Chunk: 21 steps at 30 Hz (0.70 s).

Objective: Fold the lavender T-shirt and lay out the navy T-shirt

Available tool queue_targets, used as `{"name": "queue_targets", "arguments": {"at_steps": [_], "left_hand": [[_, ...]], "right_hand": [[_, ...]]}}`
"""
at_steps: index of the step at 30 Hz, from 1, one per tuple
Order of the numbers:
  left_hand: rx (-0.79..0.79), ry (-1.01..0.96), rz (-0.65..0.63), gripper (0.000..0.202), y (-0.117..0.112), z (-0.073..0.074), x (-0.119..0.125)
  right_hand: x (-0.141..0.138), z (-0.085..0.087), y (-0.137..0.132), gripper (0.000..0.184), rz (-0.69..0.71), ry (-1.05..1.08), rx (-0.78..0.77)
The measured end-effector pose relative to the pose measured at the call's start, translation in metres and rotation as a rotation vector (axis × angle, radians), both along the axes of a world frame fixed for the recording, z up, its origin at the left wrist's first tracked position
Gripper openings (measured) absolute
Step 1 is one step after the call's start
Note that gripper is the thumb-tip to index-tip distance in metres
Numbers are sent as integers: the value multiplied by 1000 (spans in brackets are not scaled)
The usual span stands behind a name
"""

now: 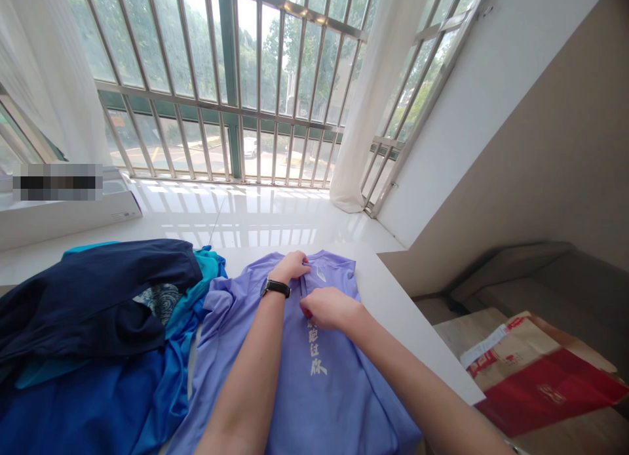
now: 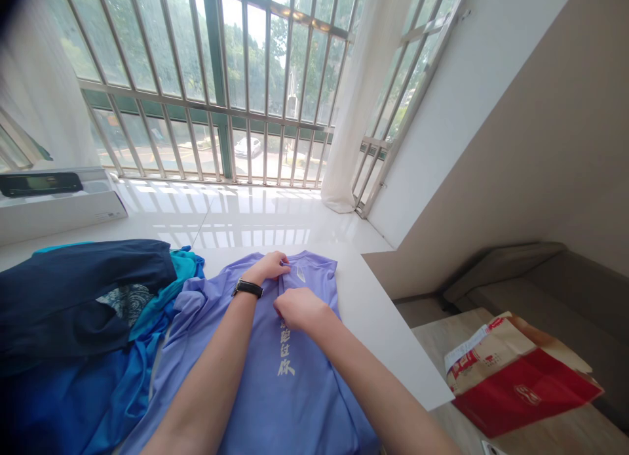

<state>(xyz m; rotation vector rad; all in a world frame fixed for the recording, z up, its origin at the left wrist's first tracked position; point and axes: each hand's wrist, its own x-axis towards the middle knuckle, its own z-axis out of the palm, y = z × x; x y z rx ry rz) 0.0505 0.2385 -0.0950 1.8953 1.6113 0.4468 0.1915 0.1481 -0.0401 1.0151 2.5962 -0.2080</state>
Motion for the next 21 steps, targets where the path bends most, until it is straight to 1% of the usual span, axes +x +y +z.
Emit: {"name": "queue_targets", "arguments": {"at_steps": [5, 8, 10, 13, 17, 19, 21], "left_hand": [[40, 12, -10, 25, 1, -4, -1], [80, 21, -18, 24, 3, -8, -2], [101, 27, -22, 24, 5, -11, -2], [123, 42, -28, 25, 8, -15, -3], [124, 67, -48, 26, 9, -14, -4], [115, 87, -58, 26, 9, -11, -5], [95, 112, -69, 26, 8, -7, -6]], "right_hand": [[-13, 11, -2, 20, 20, -83, -36], [-14, 16, -8, 19, 17, -83, -11], [-12, 17, -14, 20, 14, -44, 26], [-9, 9, -22, 23, 2, 41, 89], [0, -8, -35, 22, -41, 151, 146], [12, -15, -46, 17, -42, 261, 102], [31, -20, -60, 17, -66, 431, 16]]}}
